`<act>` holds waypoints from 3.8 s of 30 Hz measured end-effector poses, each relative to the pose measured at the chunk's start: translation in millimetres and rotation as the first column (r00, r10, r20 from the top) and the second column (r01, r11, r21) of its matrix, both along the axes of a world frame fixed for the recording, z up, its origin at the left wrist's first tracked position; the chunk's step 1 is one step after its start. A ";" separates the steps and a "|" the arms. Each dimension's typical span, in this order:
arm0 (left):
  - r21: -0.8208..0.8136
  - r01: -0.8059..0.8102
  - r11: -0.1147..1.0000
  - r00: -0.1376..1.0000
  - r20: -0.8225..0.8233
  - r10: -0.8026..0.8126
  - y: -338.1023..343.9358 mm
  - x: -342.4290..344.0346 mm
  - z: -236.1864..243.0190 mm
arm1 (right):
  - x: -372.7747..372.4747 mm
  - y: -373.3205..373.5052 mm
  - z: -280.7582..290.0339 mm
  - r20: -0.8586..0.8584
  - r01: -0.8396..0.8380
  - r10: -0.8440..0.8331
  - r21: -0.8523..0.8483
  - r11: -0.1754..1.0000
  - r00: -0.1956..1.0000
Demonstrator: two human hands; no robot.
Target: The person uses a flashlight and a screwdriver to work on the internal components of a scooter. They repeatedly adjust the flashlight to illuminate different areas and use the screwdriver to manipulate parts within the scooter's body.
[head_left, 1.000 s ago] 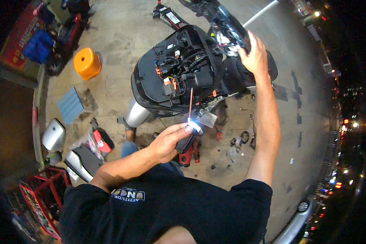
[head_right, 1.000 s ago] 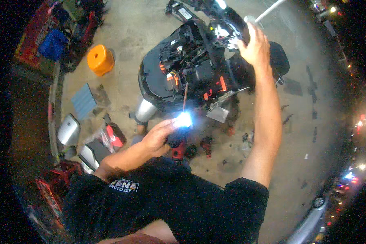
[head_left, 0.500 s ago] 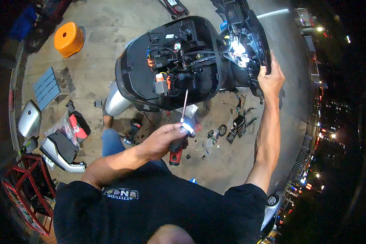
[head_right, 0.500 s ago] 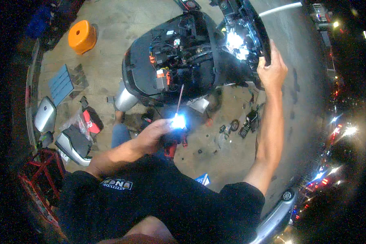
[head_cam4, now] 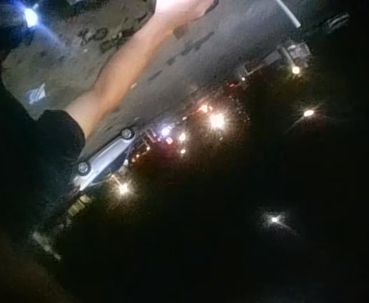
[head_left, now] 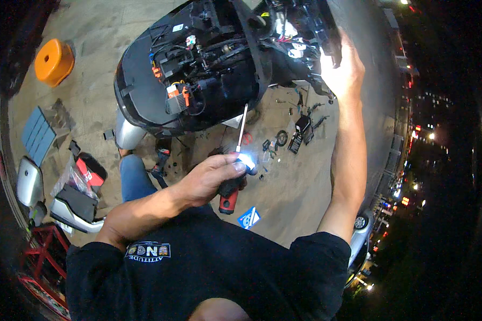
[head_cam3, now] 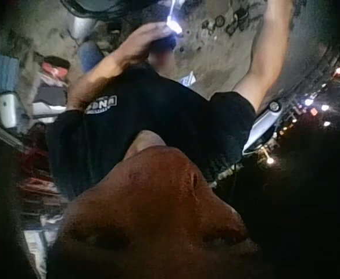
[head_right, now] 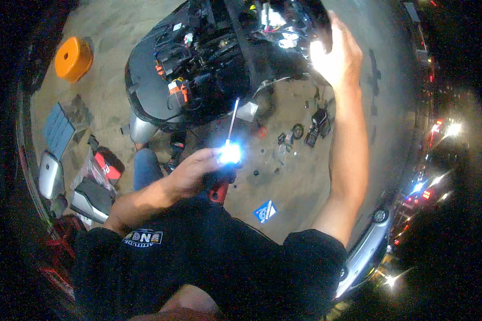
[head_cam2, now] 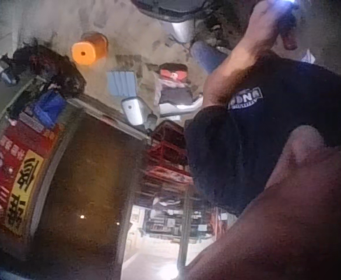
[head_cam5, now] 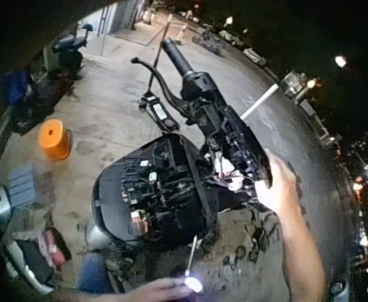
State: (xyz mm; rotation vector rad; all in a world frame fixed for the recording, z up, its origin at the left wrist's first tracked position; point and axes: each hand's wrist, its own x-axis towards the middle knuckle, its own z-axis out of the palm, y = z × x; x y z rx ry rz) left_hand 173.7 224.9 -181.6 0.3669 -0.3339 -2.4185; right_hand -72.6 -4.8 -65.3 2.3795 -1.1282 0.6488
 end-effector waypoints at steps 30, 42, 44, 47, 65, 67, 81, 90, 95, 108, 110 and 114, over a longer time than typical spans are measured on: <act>-0.125 0.050 0.991 0.998 0.039 -0.045 12.8 -44.8 4.5 | -56.9 2.1 -0.1 -0.132 -0.079 0.087 0.062 0.995 0.987; -0.200 0.047 0.979 0.999 -0.010 -0.050 -1.1 -47.7 24.4 | -26.7 20.7 -11.6 0.006 0.113 -0.113 0.079 0.991 0.994; -0.230 0.051 0.972 0.999 0.005 -0.051 -1.0 -46.2 23.3 | -30.3 18.5 -6.1 -0.031 0.091 -0.090 0.056 0.994 0.996; -0.250 0.035 0.968 0.999 0.010 -0.034 -1.6 -42.8 21.4 | -33.1 15.7 -1.7 -0.106 0.062 -0.062 -0.003 0.998 0.992; -0.268 -0.050 0.962 0.993 -0.116 0.019 -35.0 -33.6 33.6 | -24.7 18.2 -3.1 -0.115 0.099 -0.097 0.016 0.995 0.989; -0.309 -0.156 0.938 0.982 -0.155 0.112 -42.0 -30.1 38.2 | -24.0 19.3 -1.9 -0.123 0.073 -0.069 0.029 0.997 0.990; 0.098 -0.309 0.946 0.896 -0.303 0.324 -87.0 3.8 57.9 | -17.1 24.2 5.6 -0.142 0.144 -0.126 0.128 0.981 0.982; 0.081 -0.289 0.954 0.891 -0.344 0.298 -93.7 13.2 54.5 | -15.9 26.7 7.5 -0.084 0.165 -0.151 0.188 0.968 0.985; 0.008 -0.287 0.958 0.903 -0.331 0.274 -100.3 15.0 69.1 | -23.4 28.8 -1.3 -0.071 0.274 -0.265 0.226 0.935 0.962; -0.266 -0.013 0.964 0.980 0.186 0.064 -165.1 24.1 87.0 | 158.1 185.5 -58.5 0.887 -0.196 -0.453 0.462 0.865 0.093; -0.244 -0.010 0.970 0.986 0.161 0.050 -171.8 26.9 87.7 | 181.8 165.7 -62.5 0.905 -0.084 -0.320 0.356 0.931 0.281; -0.294 0.013 0.956 0.978 0.202 0.048 -181.2 39.6 87.8 | 208.6 138.3 -65.1 0.861 0.016 -0.422 0.436 0.900 0.283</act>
